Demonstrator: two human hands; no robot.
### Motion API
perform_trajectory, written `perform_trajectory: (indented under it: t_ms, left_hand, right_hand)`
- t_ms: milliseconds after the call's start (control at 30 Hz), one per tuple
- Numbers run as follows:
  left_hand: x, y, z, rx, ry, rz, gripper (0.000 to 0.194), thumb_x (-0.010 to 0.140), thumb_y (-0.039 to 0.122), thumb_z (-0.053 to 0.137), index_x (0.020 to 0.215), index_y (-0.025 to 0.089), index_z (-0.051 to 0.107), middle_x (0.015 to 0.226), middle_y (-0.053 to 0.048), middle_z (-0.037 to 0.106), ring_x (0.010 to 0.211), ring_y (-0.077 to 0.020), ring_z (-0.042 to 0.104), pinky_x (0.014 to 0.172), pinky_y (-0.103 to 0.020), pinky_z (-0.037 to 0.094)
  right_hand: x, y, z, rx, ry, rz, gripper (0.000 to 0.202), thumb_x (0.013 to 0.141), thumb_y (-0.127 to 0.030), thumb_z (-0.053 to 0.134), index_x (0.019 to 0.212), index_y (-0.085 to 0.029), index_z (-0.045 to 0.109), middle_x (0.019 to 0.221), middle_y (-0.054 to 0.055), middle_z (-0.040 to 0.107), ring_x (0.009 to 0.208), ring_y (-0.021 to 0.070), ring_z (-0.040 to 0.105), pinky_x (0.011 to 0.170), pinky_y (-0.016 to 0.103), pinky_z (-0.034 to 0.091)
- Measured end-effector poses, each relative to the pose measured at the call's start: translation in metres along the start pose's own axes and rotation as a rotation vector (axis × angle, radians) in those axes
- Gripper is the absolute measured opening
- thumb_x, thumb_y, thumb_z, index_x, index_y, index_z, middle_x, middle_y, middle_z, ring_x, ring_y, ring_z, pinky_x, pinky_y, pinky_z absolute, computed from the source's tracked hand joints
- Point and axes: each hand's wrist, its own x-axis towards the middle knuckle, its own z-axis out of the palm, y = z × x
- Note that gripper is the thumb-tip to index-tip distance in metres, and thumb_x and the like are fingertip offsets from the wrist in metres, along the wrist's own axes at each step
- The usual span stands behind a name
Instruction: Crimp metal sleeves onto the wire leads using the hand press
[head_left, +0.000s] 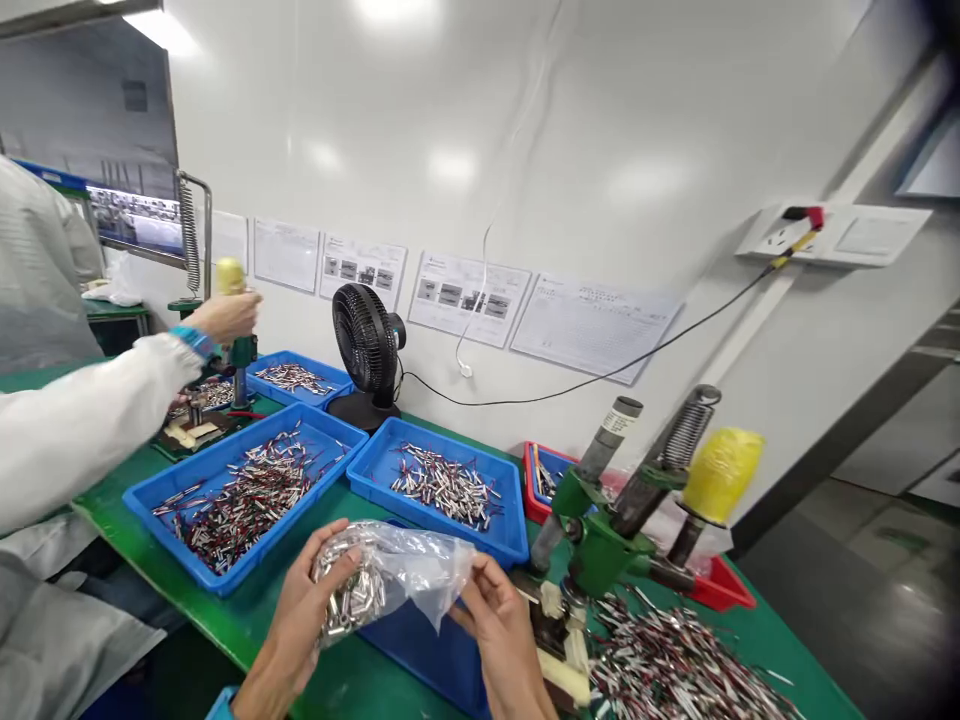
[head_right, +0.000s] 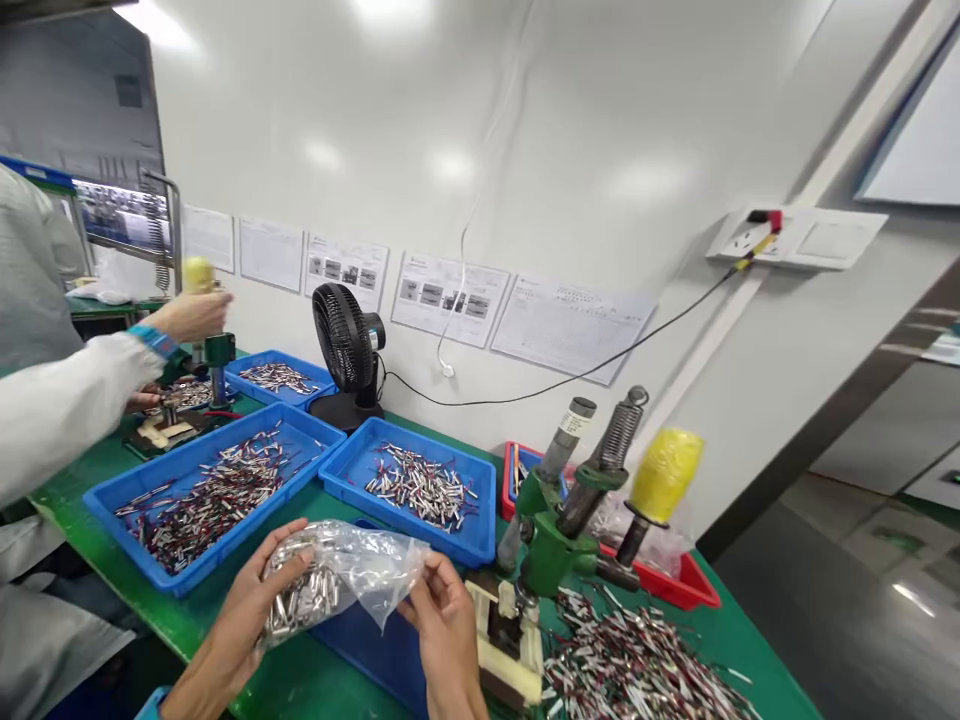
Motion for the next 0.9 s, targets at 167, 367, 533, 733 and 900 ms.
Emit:
perform_trajectory:
  t_ms: [167, 367, 533, 733, 900]
  left_hand:
    - [0.023, 0.023, -0.003, 0.426, -0.025, 0.177, 0.056, 0.061, 0.034, 0.081, 0.112, 0.017, 0.065, 0.095, -0.007, 0.076, 0.082, -0.0278, 0.072, 0.074, -0.038, 0.058]
    - [0.049, 0.034, -0.003, 0.856, -0.061, 0.442, 0.032, 0.063, 0.024, 0.062, 0.092, 0.016, 0.075, 0.090, -0.004, 0.076, 0.084, -0.0248, 0.068, 0.075, -0.032, 0.051]
    - [0.060, 0.032, 0.019, 1.030, -0.104, 0.488, 0.028, 0.071, 0.025, 0.059, 0.092, 0.017, 0.074, 0.070, 0.000, 0.070, 0.054, -0.0153, 0.055, 0.056, -0.027, 0.041]
    - [0.055, 0.031, 0.029, 0.940, -0.221, 0.408, 0.035, 0.080, 0.043, 0.068, 0.103, 0.017, 0.073, 0.101, -0.008, 0.076, 0.087, -0.0254, 0.069, 0.071, -0.032, 0.053]
    - [0.048, 0.026, -0.008, 0.494, -0.234, 0.191, 0.063, 0.082, 0.065, 0.067, 0.128, 0.022, 0.066, 0.145, -0.012, 0.060, 0.129, -0.0347, 0.059, 0.101, -0.044, 0.054]
  right_hand:
    - [0.007, 0.048, -0.019, -0.132, -0.064, 0.083, 0.059, 0.066, -0.059, 0.083, 0.107, -0.021, 0.068, 0.087, 0.006, 0.073, 0.078, 0.0214, 0.069, 0.064, 0.029, 0.056]
    - [0.002, 0.060, -0.037, -0.595, 0.009, -0.184, 0.057, 0.081, -0.047, 0.067, 0.131, -0.020, 0.063, 0.120, 0.014, 0.068, 0.089, 0.0243, 0.071, 0.074, 0.033, 0.059]
    - [-0.013, 0.056, -0.011, -0.942, -0.147, -0.462, 0.068, 0.078, -0.039, 0.076, 0.142, -0.029, 0.056, 0.138, 0.010, 0.061, 0.123, 0.0334, 0.061, 0.098, 0.041, 0.054]
    - [-0.015, 0.066, 0.014, -1.158, -0.066, -0.613, 0.039, 0.085, -0.035, 0.068, 0.123, -0.026, 0.069, 0.124, 0.011, 0.069, 0.107, 0.0354, 0.064, 0.090, 0.046, 0.053]
    - [0.004, 0.048, -0.002, -0.787, -0.115, -0.406, 0.049, 0.100, -0.050, 0.043, 0.081, -0.019, 0.075, 0.078, 0.007, 0.071, 0.077, 0.0241, 0.063, 0.072, 0.034, 0.048]
